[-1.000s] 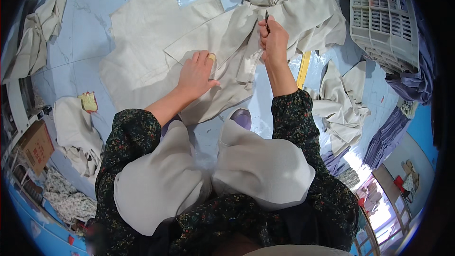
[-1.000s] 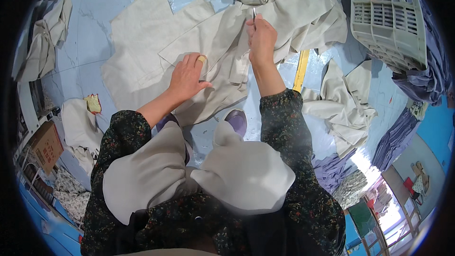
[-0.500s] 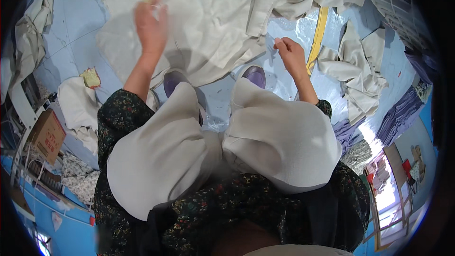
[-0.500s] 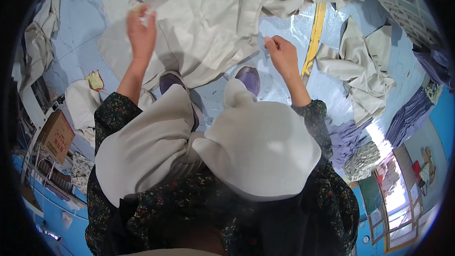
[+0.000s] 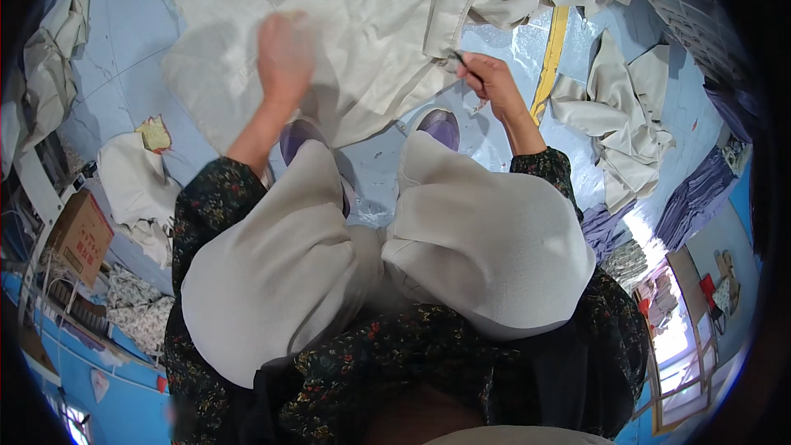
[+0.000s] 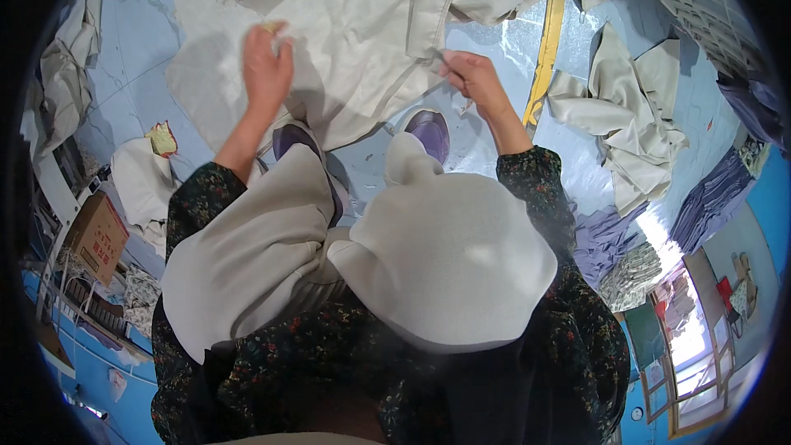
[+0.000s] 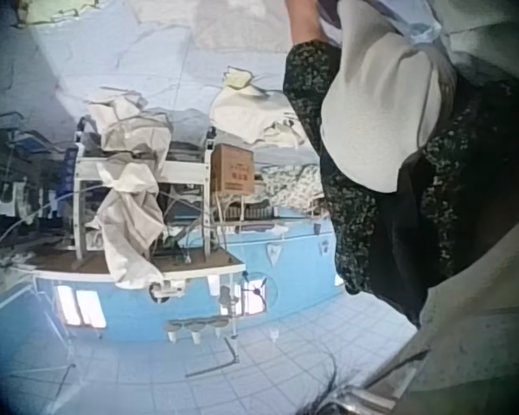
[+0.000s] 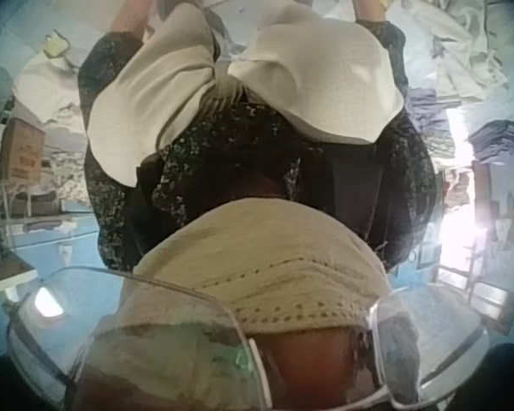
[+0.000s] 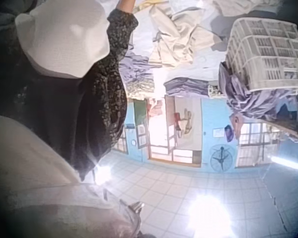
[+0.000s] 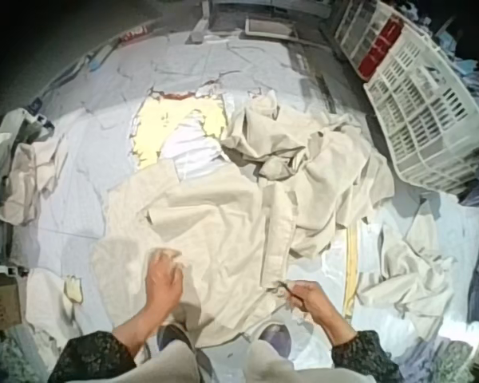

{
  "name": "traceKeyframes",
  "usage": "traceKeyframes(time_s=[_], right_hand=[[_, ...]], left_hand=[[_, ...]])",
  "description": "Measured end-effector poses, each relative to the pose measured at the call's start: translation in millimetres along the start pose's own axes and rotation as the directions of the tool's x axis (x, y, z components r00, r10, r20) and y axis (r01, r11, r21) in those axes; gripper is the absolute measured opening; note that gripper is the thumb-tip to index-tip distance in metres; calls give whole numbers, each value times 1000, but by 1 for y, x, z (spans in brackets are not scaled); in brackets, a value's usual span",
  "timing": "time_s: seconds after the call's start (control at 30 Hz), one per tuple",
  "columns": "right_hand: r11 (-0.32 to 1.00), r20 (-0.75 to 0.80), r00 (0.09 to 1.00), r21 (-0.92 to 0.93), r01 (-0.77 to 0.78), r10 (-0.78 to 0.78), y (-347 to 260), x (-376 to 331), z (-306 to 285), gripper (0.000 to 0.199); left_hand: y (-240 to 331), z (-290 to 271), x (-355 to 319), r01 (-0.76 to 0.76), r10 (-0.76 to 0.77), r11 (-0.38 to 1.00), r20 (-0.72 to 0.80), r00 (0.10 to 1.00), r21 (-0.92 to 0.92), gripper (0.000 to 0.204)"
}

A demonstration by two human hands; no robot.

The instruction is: Inspecting and trimming loose threads from fabric pieces in a workshop.

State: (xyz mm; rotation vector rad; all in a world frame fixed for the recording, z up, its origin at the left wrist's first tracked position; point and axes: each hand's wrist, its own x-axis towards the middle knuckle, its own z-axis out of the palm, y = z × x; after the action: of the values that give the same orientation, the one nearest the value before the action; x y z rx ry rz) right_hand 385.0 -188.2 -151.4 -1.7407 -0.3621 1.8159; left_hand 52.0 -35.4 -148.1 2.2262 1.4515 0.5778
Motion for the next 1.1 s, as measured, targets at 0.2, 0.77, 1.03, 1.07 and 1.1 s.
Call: traceKeyframes(time_s=[0.2,0.77,1.03,1.07,1.1], right_hand=[[868,-137,990,-495,-35,-39,15,-4,5,44],[982,234,968,-183,-45,88,-4,-11,7,39],[785,-118,909,-556,274,-400,25,-21,27,36],[797,-87,933,-551,247,-349,30,-17,28,34],[783,-28,932,-552,286,-360,33,-12,26,31]], left_hand=[[-34,-18,81,-81,101,987,-147,984,139,35],[-54,-15,100,16,-31,963,52,998,268,46],[-93,-34,130,529,-484,817,225,845,-228,32],[-93,-45,127,573,-525,709,236,818,-411,31],[-93,-56,122,575,-550,577,245,799,-580,30]])
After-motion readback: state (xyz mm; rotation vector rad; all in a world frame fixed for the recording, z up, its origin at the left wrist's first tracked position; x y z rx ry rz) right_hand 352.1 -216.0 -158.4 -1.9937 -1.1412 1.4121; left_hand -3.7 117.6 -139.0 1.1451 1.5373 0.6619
